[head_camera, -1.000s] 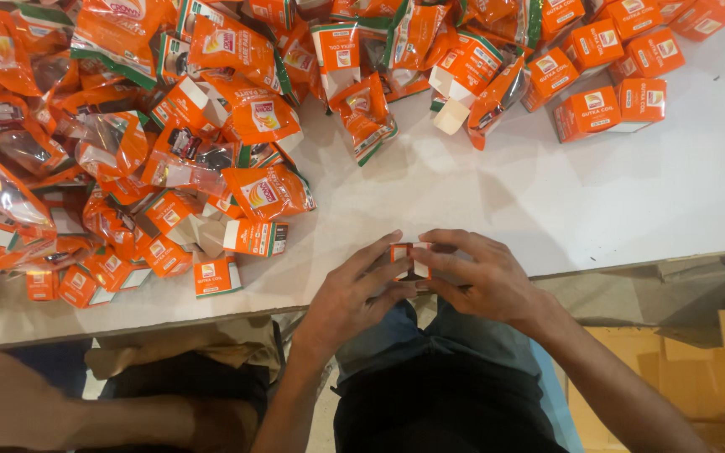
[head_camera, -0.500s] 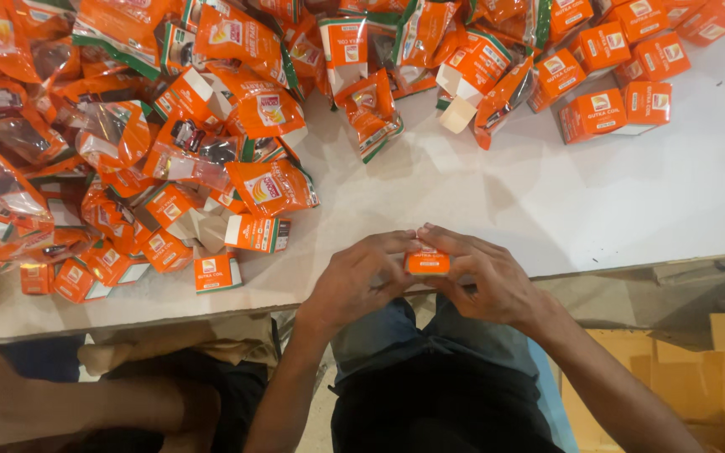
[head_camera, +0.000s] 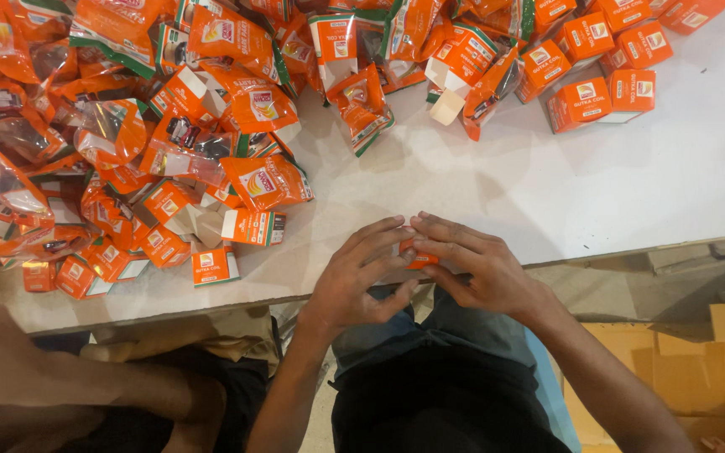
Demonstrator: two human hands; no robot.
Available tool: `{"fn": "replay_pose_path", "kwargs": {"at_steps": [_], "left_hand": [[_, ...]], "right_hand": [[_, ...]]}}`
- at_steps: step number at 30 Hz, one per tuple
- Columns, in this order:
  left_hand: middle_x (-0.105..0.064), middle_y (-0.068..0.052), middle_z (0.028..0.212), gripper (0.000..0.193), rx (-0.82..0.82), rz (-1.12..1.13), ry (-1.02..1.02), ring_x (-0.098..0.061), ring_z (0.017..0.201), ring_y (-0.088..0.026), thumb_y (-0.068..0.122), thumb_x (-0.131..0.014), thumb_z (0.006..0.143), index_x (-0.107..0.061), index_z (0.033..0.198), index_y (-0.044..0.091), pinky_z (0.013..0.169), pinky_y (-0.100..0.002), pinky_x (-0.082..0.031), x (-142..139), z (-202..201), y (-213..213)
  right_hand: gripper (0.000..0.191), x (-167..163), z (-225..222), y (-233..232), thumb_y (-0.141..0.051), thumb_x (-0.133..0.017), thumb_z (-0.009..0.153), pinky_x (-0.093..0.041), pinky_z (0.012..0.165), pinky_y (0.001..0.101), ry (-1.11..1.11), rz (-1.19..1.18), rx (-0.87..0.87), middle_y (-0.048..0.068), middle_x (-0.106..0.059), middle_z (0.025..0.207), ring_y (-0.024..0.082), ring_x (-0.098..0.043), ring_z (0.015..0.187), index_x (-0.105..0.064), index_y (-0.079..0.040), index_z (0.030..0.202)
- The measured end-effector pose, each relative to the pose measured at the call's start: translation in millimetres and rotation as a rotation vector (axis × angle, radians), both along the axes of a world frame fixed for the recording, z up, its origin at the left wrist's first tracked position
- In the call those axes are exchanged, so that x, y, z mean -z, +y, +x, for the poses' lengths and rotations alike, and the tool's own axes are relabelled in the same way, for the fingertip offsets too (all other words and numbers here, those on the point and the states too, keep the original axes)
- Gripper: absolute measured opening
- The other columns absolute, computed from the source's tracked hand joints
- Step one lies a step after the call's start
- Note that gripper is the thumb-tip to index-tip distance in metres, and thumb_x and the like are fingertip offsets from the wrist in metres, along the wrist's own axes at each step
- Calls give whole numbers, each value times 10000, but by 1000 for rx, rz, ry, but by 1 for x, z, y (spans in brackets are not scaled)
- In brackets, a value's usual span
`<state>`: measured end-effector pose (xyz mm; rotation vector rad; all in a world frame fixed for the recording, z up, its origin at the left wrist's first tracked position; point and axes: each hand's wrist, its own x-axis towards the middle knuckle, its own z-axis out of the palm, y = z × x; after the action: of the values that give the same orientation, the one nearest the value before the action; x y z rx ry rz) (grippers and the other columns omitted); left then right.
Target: The person sits at a table covered with small orange cardboard boxes and folds them closed one at a time, pressing the flaps together by hand. They occasionally reach into the pile to pick up a new unfolded box and set the finished box back on the table.
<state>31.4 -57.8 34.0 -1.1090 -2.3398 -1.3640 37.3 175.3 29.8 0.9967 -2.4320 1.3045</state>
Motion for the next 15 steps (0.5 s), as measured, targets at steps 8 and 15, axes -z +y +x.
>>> {"fn": "replay_pose_path", "kwargs": {"at_steps": [8, 15], "left_hand": [[-741, -62, 1197, 263, -167, 95, -78, -699, 1208, -289, 32, -809, 840, -709, 1076, 89, 1020, -386, -588, 3, 5, 19], [-735, -88, 1159, 231, -257, 173, -30, -704, 1193, -291, 21, -802, 865, -672, 1044, 88, 1003, -381, -603, 9, 14, 31]], "right_hand": [[373, 10, 3, 3, 49, -679, 909, -587, 1030, 392, 27, 0, 52, 184, -620, 1431, 345, -648, 1306, -630, -76, 1258], [499, 9, 1, 9, 79, -675, 877, -605, 1022, 384, -94, -29, -14, 175, -550, 1529, 351, -654, 1308, -586, -99, 1335]]}}
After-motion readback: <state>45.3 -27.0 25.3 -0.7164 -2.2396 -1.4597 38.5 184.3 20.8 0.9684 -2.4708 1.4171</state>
